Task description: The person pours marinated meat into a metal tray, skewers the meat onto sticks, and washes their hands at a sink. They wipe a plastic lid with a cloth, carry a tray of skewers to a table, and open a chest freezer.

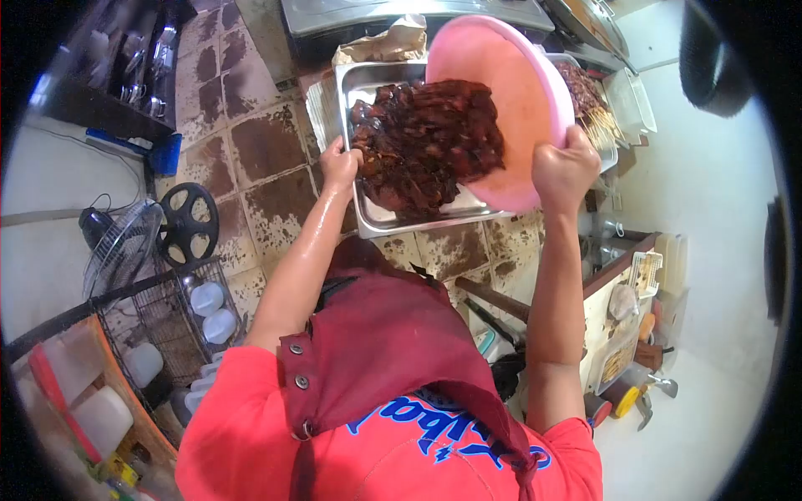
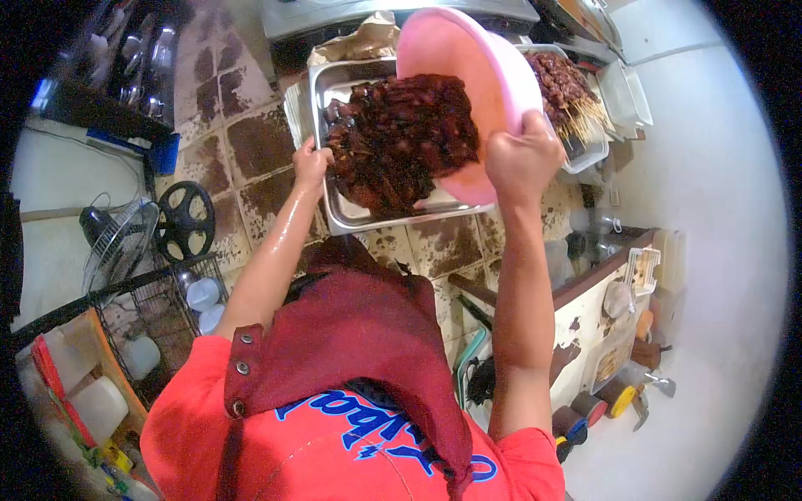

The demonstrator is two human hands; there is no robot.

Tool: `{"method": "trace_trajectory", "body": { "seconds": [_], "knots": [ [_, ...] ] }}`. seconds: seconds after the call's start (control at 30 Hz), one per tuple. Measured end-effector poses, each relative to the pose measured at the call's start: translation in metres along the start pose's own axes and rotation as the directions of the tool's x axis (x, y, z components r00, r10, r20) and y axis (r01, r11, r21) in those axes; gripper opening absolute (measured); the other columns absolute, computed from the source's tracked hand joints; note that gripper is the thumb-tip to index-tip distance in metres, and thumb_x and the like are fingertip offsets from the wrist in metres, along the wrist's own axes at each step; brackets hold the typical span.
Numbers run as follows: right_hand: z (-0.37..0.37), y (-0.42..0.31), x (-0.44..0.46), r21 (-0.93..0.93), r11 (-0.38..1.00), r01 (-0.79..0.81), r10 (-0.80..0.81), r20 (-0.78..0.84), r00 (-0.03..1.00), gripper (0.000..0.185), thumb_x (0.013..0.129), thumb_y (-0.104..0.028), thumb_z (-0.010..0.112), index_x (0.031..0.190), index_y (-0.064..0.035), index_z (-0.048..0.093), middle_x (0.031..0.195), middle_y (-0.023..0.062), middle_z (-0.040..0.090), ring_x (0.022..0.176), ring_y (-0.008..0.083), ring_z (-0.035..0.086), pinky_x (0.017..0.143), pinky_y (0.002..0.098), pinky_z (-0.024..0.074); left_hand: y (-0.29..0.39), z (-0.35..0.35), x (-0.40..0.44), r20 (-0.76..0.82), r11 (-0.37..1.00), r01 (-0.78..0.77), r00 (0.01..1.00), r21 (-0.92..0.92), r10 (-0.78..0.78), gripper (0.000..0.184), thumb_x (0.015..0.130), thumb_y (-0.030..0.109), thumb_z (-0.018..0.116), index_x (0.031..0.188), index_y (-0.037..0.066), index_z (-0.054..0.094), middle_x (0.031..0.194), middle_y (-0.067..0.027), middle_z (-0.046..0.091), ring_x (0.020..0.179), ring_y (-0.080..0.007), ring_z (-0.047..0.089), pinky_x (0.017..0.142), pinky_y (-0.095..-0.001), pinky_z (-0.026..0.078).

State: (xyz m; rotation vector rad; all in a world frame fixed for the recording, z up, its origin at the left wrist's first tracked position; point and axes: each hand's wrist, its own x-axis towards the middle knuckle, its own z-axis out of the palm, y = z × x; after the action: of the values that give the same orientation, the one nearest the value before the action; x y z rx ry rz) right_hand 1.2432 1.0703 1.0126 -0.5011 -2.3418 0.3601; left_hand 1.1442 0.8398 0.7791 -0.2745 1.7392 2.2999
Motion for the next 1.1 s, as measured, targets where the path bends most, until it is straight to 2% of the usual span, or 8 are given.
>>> {"method": "trace_trajectory", "body": {
  "seconds": [0.1, 0.4, 0.47, 0.77, 0.8, 0.93, 1.03, 1.1],
  "knots": [
    [0.000, -0.013, 0.007, -0.107, 0.977, 0.187, -0.192, -0.035, 0.981, 0.011, 0.058, -0.006, 0.056, 0.059, -0.0032, 0.045, 0.056, 0.0201, 0.051, 0.050, 0.0387, 0.051, 0.049, 0.0419, 0.0426, 0.010, 0.000, -0.005, 0.010, 0.999, 0.050, 0.999, 0.009, -0.050, 0.025, 0.063, -0.009, 0.049, 0.083, 0.003, 0.060, 0.069, 0.0018, 0.053, 0.058, -0.0090, 0.046, 0.052, -0.0237, 0.037],
    [-0.022, -0.043, -0.002, -0.009, 0.889, 0.458, -0.457, -0.069, 0.887, 0.016, 0.062, -0.006, 0.059, 0.058, -0.0052, 0.044, 0.058, 0.0137, 0.048, 0.051, 0.0322, 0.051, 0.048, 0.0378, 0.0417, 0.027, -0.021, -0.015, 0.141, 0.985, 0.164, 0.978, -0.056, -0.155, 0.037, 0.081, 0.010, 0.059, 0.117, 0.001, 0.054, 0.100, -0.0065, 0.061, 0.088, -0.0150, 0.058, 0.075, -0.0280, 0.047],
    [-0.030, -0.038, -0.002, -0.023, 0.920, 0.390, -0.391, -0.099, 0.915, 0.016, 0.062, -0.006, 0.060, 0.058, -0.0050, 0.044, 0.058, 0.0137, 0.048, 0.051, 0.0320, 0.051, 0.048, 0.0379, 0.0421, 0.024, -0.038, -0.019, 0.215, 0.964, 0.191, 0.965, -0.185, -0.150, 0.036, 0.085, 0.016, 0.056, 0.117, 0.002, 0.051, 0.104, -0.0088, 0.059, 0.091, -0.0166, 0.057, 0.079, -0.0300, 0.046],
    [-0.027, -0.015, -0.019, 0.054, 0.981, 0.188, -0.179, -0.140, 0.974, 0.015, 0.064, -0.004, 0.059, 0.059, -0.0038, 0.045, 0.057, 0.0152, 0.047, 0.049, 0.0318, 0.050, 0.048, 0.0384, 0.0409, -0.003, -0.104, -0.035, -0.012, 0.953, 0.259, 0.964, -0.158, -0.264, 0.033, 0.086, 0.017, 0.051, 0.116, 0.003, 0.048, 0.103, -0.0128, 0.056, 0.093, -0.0222, 0.056, 0.082, -0.0335, 0.046],
    [-0.028, -0.017, -0.020, 0.133, 0.982, 0.133, -0.102, -0.212, 0.972, 0.002, 0.064, 0.002, 0.053, 0.062, 0.0009, 0.053, 0.054, 0.0108, 0.048, 0.046, 0.0173, 0.048, 0.047, 0.0290, 0.0397, 0.000, -0.104, -0.038, -0.018, 0.950, 0.276, 0.959, -0.147, -0.282, 0.032, 0.086, 0.017, 0.052, 0.115, 0.003, 0.049, 0.102, -0.0128, 0.055, 0.091, -0.0227, 0.056, 0.079, -0.0330, 0.048],
    [-0.018, -0.005, -0.020, 0.017, 0.982, 0.186, -0.182, -0.149, 0.972, 0.016, 0.065, 0.004, 0.052, 0.077, 0.0020, 0.062, 0.058, 0.0078, 0.055, 0.050, 0.0113, 0.050, 0.049, 0.0252, 0.0404, 0.007, -0.090, -0.043, 0.013, 0.947, 0.294, 0.955, -0.130, -0.295, 0.029, 0.086, 0.014, 0.051, 0.113, 0.003, 0.050, 0.099, -0.0120, 0.056, 0.087, -0.0214, 0.057, 0.075, -0.0324, 0.049],
    [-0.010, 0.018, -0.021, 0.520, 0.850, -0.087, 0.234, -0.225, 0.946, 0.010, 0.066, 0.007, 0.052, 0.071, 0.0031, 0.059, 0.058, 0.0042, 0.055, 0.052, 0.0123, 0.052, 0.049, 0.0260, 0.0414, 0.012, -0.077, -0.043, 0.062, 0.950, 0.303, 0.952, -0.080, -0.299, 0.027, 0.086, 0.013, 0.051, 0.111, 0.003, 0.050, 0.095, -0.0105, 0.057, 0.084, -0.0197, 0.058, 0.074, -0.0314, 0.049],
    [-0.021, 0.036, -0.026, 0.785, 0.547, -0.290, 0.542, -0.068, 0.838, 0.012, 0.065, 0.011, 0.047, 0.072, 0.0034, 0.053, 0.065, 0.0058, 0.055, 0.055, 0.0166, 0.054, 0.048, 0.0280, 0.0442, 0.014, -0.069, -0.050, 0.072, 0.954, 0.297, 0.953, -0.047, -0.293, 0.025, 0.086, 0.012, 0.050, 0.110, 0.003, 0.051, 0.093, -0.0096, 0.058, 0.083, -0.0183, 0.058, 0.073, -0.0305, 0.049]
  ]
}}
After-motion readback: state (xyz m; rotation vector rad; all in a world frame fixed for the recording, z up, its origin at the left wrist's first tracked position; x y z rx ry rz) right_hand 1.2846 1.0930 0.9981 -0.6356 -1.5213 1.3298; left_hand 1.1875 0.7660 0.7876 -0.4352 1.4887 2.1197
